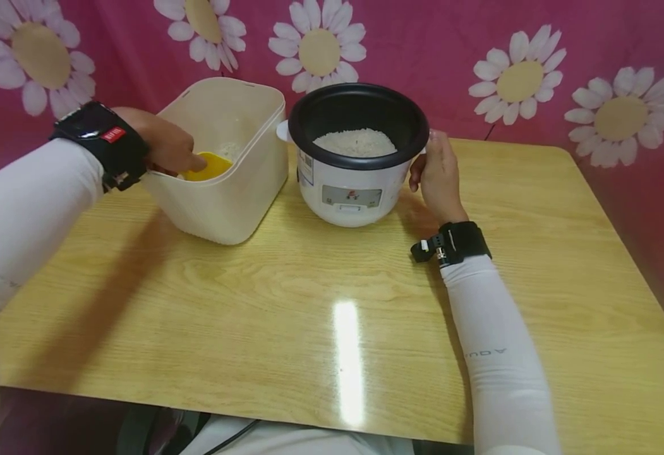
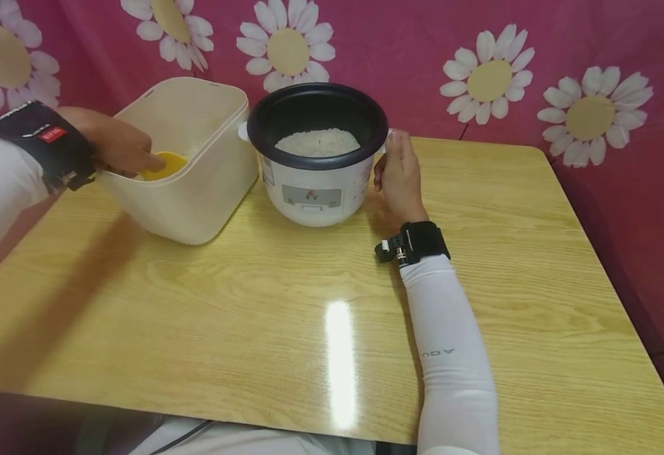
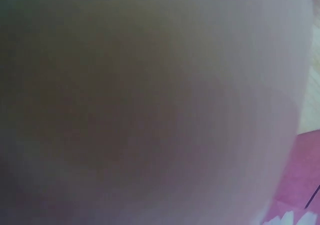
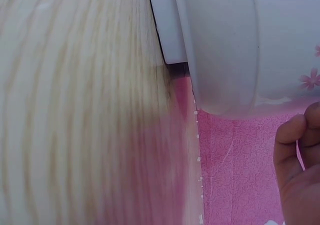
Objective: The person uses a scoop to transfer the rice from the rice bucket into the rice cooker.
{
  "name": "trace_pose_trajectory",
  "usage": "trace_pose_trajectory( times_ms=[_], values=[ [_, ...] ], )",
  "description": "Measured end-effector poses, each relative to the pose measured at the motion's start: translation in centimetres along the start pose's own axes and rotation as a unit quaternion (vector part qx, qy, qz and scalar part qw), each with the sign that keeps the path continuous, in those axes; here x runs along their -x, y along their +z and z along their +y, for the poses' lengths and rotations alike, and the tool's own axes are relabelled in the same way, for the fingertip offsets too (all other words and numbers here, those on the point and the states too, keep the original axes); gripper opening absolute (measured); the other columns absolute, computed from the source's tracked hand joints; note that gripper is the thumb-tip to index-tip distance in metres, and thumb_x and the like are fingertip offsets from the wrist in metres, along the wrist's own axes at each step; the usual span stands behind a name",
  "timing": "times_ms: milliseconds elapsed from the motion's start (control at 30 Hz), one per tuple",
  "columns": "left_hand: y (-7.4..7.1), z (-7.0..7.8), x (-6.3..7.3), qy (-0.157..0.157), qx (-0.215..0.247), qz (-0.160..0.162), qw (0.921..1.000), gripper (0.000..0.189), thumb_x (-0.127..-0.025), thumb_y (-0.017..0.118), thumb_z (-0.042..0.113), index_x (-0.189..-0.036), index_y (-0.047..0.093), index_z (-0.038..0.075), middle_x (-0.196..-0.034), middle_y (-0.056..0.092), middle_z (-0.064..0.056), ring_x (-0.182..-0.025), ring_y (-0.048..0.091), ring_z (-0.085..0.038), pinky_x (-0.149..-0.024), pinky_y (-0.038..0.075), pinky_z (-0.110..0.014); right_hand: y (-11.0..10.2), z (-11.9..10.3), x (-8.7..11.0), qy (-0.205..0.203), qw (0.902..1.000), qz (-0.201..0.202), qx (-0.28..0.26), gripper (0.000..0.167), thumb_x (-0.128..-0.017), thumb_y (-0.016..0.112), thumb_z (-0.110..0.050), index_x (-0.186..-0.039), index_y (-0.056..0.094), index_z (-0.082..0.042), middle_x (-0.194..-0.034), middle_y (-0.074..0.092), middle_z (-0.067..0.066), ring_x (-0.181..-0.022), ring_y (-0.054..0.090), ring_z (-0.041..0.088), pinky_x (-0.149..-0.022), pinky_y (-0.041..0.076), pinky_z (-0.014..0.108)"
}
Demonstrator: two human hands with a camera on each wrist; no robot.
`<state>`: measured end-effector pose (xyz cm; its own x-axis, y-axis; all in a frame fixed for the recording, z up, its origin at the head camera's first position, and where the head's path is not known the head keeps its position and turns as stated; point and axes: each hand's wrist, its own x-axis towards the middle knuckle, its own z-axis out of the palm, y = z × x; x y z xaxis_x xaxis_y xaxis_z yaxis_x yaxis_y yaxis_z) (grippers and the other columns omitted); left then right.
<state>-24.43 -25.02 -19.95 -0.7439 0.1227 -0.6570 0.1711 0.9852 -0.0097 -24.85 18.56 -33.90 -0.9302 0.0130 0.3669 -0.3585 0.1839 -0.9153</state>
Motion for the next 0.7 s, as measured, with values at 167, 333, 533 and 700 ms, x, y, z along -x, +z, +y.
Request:
trace_pose_trajectory(
  times_ms=[167,333,533,700],
  values=[
    [-0.8,0.0,0.7,-0.005,0.013,-0.006,0.9999,0.055,-0.108,0.039,0.048,-0.101,0.067,0.001,-0.068,0.051,0.001,-0.064,0.047,-0.017,-0.061,0.041,-0.028,-0.1,0.1,0.0,-0.007,1.0,0.002,-0.001,0.027,-0.111,0.031,-0.048,-0.118,0.051,-0.031,-0.07,0.047,-0.001,-0.057,0.046,0.015,-0.052,0.044,0.023],
    [-1.6,-0.3,1.1,0.003,0.0,-0.011,0.9999,0.059,-0.11,0.033,0.048,-0.093,0.07,0.005,-0.068,0.05,0.003,-0.064,0.047,-0.015,-0.063,0.041,-0.027,-0.1,0.2,-0.1,-0.011,0.9999,0.0,-0.002,0.027,-0.112,0.031,-0.047,-0.118,0.051,-0.031,-0.07,0.047,-0.001,-0.056,0.046,0.015,-0.051,0.044,0.023],
    [-1.7,-1.0,1.3,-0.004,0.031,-0.023,0.9992,0.059,-0.11,0.032,0.049,-0.1,0.068,0.004,-0.071,0.053,0.003,-0.066,0.048,-0.014,-0.065,0.043,-0.026,0.0,0.2,-0.2,-0.018,0.9998,0.002,-0.003,0.025,-0.112,0.032,-0.047,-0.116,0.051,-0.032,-0.068,0.047,-0.002,-0.056,0.046,0.014,-0.051,0.044,0.022],
    [-1.8,-1.4,1.8,-0.003,0.051,-0.04,0.9979,0.058,-0.111,0.03,0.048,-0.102,0.065,0.002,-0.071,0.053,0.003,-0.066,0.048,-0.014,-0.066,0.043,-0.027,0.0,0.3,-0.1,-0.012,0.9999,0.004,-0.001,0.027,-0.112,0.031,-0.048,-0.116,0.051,-0.032,-0.069,0.047,-0.002,-0.056,0.046,0.013,-0.051,0.044,0.022]
  ],
)
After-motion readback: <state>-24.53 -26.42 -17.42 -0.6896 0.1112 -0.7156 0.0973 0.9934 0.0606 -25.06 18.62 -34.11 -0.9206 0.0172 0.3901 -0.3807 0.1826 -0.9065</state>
